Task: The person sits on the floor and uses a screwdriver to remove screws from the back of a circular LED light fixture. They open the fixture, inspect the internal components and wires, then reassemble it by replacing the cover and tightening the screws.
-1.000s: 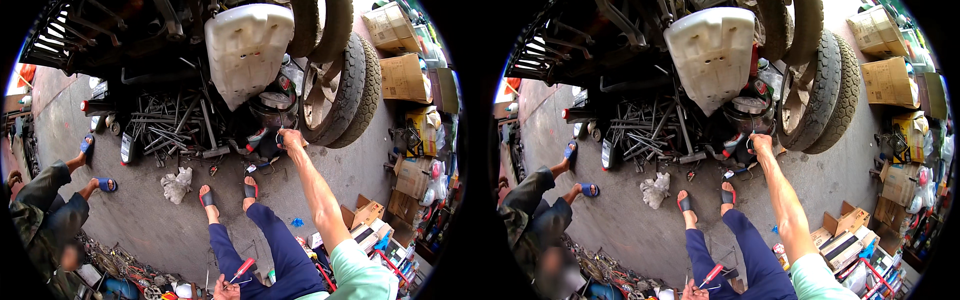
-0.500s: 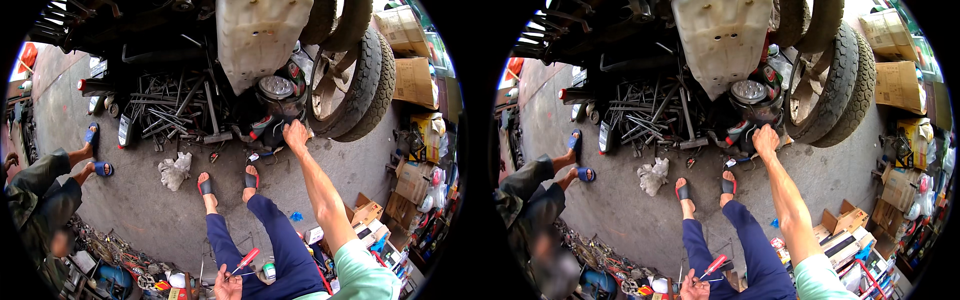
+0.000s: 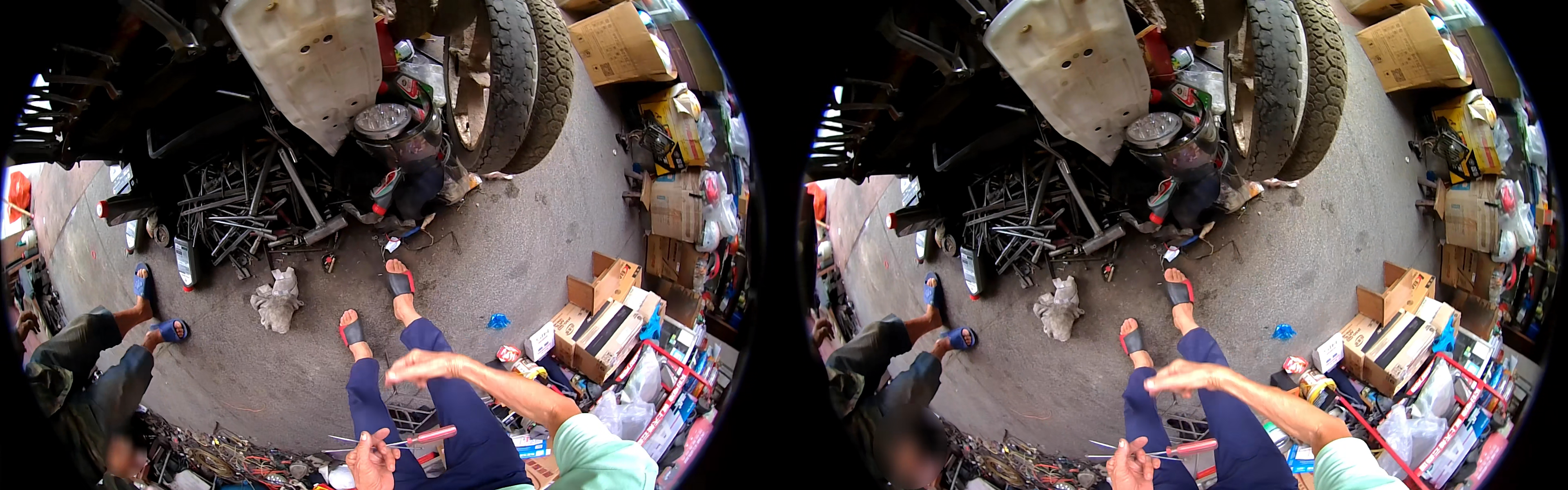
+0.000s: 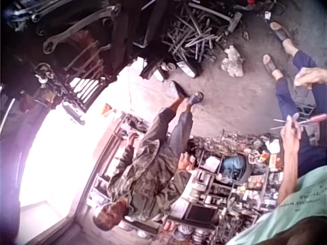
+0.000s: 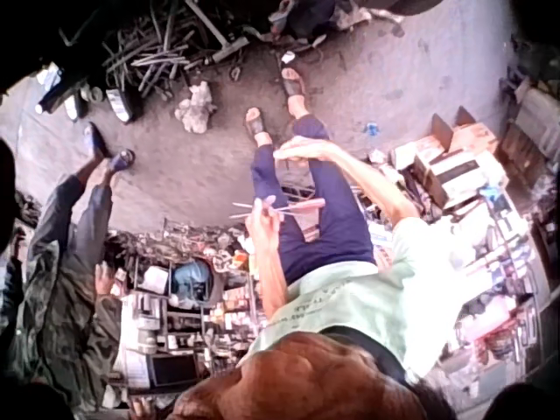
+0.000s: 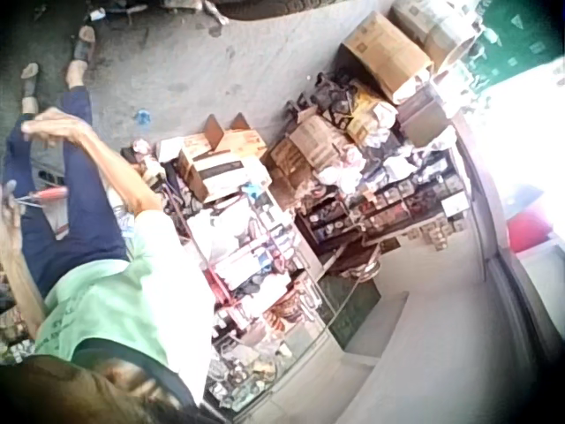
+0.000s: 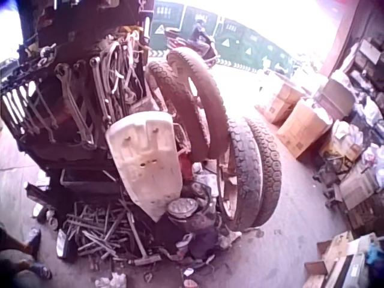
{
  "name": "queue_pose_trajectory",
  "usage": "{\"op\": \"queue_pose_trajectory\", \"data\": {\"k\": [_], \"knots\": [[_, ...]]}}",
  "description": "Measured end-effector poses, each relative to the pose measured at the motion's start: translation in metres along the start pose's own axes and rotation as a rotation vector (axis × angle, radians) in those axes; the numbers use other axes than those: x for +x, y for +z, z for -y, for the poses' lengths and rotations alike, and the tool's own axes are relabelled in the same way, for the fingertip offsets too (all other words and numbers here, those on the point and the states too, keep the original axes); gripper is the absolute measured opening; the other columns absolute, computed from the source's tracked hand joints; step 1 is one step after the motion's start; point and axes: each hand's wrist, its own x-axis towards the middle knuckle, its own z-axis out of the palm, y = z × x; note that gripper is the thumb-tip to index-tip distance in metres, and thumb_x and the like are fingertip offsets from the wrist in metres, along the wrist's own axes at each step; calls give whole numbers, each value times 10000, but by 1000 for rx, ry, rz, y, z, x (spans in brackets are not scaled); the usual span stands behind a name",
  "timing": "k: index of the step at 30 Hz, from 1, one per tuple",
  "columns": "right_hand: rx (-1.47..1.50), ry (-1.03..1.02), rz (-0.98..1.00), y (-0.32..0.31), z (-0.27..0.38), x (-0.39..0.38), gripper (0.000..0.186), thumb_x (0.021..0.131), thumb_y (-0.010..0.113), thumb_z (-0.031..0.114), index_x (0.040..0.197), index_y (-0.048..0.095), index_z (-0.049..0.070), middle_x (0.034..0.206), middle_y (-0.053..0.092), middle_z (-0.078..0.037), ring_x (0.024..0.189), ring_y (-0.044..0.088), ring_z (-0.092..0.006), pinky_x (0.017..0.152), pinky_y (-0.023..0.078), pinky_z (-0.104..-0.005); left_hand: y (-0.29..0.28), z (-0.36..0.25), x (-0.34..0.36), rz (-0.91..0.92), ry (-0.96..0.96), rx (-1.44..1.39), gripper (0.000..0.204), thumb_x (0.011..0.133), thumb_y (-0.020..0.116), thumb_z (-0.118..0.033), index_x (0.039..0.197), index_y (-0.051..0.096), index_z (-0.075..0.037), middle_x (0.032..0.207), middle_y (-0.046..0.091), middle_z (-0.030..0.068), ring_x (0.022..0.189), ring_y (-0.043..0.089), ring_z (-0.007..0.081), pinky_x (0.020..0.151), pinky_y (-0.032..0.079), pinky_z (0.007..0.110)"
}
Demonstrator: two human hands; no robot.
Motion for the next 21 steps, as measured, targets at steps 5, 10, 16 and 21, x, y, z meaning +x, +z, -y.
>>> {"op": "queue_pose_trajectory", "data": {"k": [5,10,16,21], "knots": [[108,-153,430,116,-42,-10,489,814,595,523,705,619,47,544,454,36,507,408,-55,457,301,-238,-17,-23,14,29,-43,174,365,938,483,-292,999,587,52,585,525,15,392,410,107,438,401,241],[234,-355,244,165,-72,-2,461,850,576,423,569,477,72,513,405,41,487,375,-55,461,282,-247,-40,-27,19,162,-79,205,334,936,474,-263,1071,554,32,795,583,83,552,523,155,514,456,268],[491,-387,-40,171,-93,-13,350,841,576,252,570,432,84,535,396,50,490,367,-49,466,277,-235,-38,-12,29,154,87,502,245,907,521,-181,1038,561,22,939,623,120,742,618,180,642,512,299],[612,-400,-46,161,-134,-7,282,829,575,210,603,476,74,540,409,50,496,371,-44,471,277,-227,-1,30,44,90,131,597,277,881,584,-196,1051,544,19,865,637,112,534,539,117,563,438,258]]}}
